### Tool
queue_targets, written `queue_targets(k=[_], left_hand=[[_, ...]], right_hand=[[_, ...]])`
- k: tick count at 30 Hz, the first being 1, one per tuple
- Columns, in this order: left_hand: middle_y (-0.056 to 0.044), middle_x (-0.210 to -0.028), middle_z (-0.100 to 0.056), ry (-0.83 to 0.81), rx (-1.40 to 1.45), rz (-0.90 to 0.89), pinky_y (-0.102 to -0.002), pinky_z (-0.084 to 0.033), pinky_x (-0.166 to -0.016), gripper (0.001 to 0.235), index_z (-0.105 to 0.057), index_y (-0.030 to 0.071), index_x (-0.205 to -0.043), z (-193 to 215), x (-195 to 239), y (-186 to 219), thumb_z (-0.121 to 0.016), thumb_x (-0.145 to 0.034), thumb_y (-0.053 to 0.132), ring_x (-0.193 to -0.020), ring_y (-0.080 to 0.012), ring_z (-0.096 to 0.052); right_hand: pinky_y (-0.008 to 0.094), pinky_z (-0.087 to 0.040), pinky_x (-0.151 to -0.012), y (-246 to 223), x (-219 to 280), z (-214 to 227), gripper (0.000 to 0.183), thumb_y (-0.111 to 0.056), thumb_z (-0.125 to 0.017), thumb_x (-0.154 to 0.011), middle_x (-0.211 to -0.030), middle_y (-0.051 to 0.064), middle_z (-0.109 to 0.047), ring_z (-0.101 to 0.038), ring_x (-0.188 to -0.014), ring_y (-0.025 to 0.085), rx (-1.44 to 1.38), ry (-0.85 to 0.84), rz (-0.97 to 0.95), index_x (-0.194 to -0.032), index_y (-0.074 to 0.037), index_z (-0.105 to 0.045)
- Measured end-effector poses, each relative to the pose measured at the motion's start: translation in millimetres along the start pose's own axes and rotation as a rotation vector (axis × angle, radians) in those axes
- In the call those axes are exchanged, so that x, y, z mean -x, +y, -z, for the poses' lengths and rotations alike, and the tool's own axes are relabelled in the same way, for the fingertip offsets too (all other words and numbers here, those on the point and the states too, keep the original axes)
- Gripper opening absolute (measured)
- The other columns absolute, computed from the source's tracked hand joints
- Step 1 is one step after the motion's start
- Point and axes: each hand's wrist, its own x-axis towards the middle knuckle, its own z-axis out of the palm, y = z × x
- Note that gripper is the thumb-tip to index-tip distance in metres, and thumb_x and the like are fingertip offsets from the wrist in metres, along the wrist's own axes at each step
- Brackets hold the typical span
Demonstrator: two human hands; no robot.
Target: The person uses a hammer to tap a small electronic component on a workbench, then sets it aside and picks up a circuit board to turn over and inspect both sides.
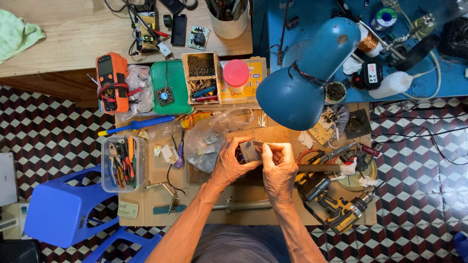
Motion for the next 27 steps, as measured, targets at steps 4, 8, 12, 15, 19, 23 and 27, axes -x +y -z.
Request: queue_targets(k=[4, 8, 12, 15, 19, 23, 27], left_hand=[[-0.012, -0.123, -0.068, -0.021, -0.009, 0.041, -0.041, -0.054, -0.097, 0.072, -0.061, 0.013, -0.128, 2.3, -0.8, 1.6, -0.094, -0.067, 0.031, -0.116, -0.0309, -0.066], [-0.012, -0.125, -0.068, -0.029, -0.004, 0.062, -0.041, -0.053, -0.099, 0.072, -0.061, 0.013, -0.127, 3.0, -1.0, 3.5, -0.094, -0.067, 0.031, -0.119, -0.0308, -0.065], [-0.012, -0.127, -0.068, -0.022, 0.004, 0.054, -0.041, -0.053, -0.101, 0.071, -0.06, 0.013, -0.128, 3.3, -0.4, 5.1, -0.093, -0.069, 0.032, -0.12, -0.03, -0.065], [-0.012, -0.127, -0.067, -0.04, 0.016, 0.084, -0.041, -0.053, -0.101, 0.071, -0.06, 0.013, -0.129, 4.0, -0.4, 5.3, -0.093, -0.069, 0.031, -0.121, -0.0301, -0.065], [-0.012, -0.126, -0.066, -0.05, 0.022, 0.092, -0.041, -0.053, -0.1, 0.071, -0.06, 0.013, -0.129, 4.8, -0.5, 5.4, -0.092, -0.069, 0.033, -0.12, -0.0299, -0.065], [-0.012, -0.125, -0.065, -0.06, 0.0, 0.117, -0.042, -0.053, -0.1, 0.072, -0.06, 0.013, -0.13, 5.2, -1.2, 6.3, -0.092, -0.069, 0.035, -0.12, -0.0302, -0.064], [-0.013, -0.124, -0.064, -0.075, -0.001, 0.136, -0.042, -0.051, -0.101, 0.07, -0.059, 0.013, -0.128, 5.4, -1.0, 5.8, -0.091, -0.069, 0.034, -0.121, -0.031, -0.062]], right_hand=[[0.026, -0.062, -0.083, 4.4, -0.8, -1.2, 0.01, -0.005, -0.065, -0.098, -0.097, 0.012, -0.077, -0.077, -0.092, 0.015, 0.03, 0.001, -0.033, -0.101, 0.001, -0.058], [0.027, -0.062, -0.083, 7.3, -1.4, -3.0, 0.009, -0.005, -0.066, -0.098, -0.097, 0.013, -0.077, -0.077, -0.092, 0.015, 0.012, 0.01, -0.03, -0.1, 0.0, -0.058], [0.027, -0.063, -0.083, 5.4, -0.3, -2.7, 0.009, -0.005, -0.067, -0.097, -0.096, 0.012, -0.077, -0.077, -0.091, 0.014, 0.048, 0.017, -0.03, -0.1, 0.0, -0.059], [0.027, -0.062, -0.083, 1.4, 0.5, -2.2, 0.009, -0.006, -0.068, -0.096, -0.096, 0.011, -0.078, -0.077, -0.09, 0.014, 0.103, 0.013, 0.02, -0.101, -0.001, -0.062], [0.027, -0.062, -0.082, -6.6, 1.0, -2.5, 0.009, -0.008, -0.069, -0.095, -0.095, 0.009, -0.079, -0.078, -0.091, 0.014, 0.168, -0.005, -0.007, -0.099, -0.002, -0.064], [0.028, -0.062, -0.079, -15.8, 0.5, -2.6, 0.009, -0.008, -0.07, -0.094, -0.093, 0.009, -0.079, -0.079, -0.091, 0.016, 0.264, -0.016, 0.084, -0.097, -0.002, -0.065], [0.03, -0.061, -0.069, -23.1, 2.3, -5.3, 0.011, -0.006, -0.073, -0.093, -0.086, 0.01, -0.076, -0.078, -0.08, 0.019, 0.453, -0.001, 0.229, -0.094, -0.002, -0.064]])
